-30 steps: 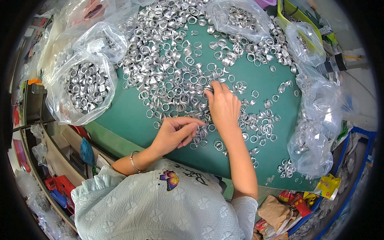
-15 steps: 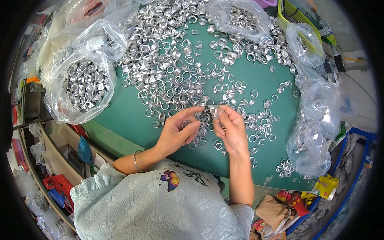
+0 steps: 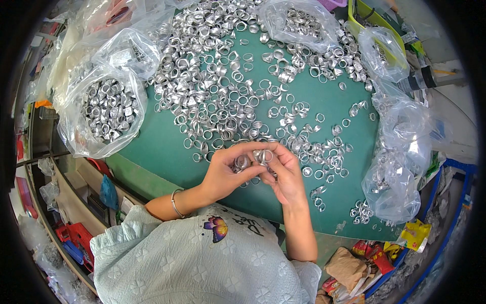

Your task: The person sorts through a pile of small metal rings on a green workstation, picking them up by hand and placing them into clear plastic bags.

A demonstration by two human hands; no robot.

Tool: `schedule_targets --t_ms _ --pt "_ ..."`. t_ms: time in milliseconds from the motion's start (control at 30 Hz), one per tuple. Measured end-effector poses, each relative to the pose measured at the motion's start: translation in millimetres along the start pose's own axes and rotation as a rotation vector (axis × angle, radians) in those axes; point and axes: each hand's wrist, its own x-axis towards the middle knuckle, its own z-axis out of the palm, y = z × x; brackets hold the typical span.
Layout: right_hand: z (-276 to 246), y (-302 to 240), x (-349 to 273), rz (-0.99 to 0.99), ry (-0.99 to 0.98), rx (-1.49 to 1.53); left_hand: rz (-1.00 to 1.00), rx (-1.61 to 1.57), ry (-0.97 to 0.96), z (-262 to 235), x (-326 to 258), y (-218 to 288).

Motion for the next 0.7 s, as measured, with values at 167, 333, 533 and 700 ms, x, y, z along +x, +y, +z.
schedule_targets --t_ms 167,333,533,700 --pt "-1.1 2.3 -3.2 0.016 -0.032 0.072 -0.008 0.046 -0.020 -2.2 -2.8 5.6" --pt "2.9 2.6 -5.3 0.018 0.021 0.093 0.066 0.135 -0.043 -3.7 -1.4 11.0" --pt "-25.1 -1.6 -3.1 -0.406 0.284 -1.141 -0.056 0.351 -0.054 -12.7 -6.4 6.3" --pt "-2.9 -19.8 -1.7 -0.414 0.572 -1.557 0.022 0.587 -0.017 -29.8 -13.4 -16.9"
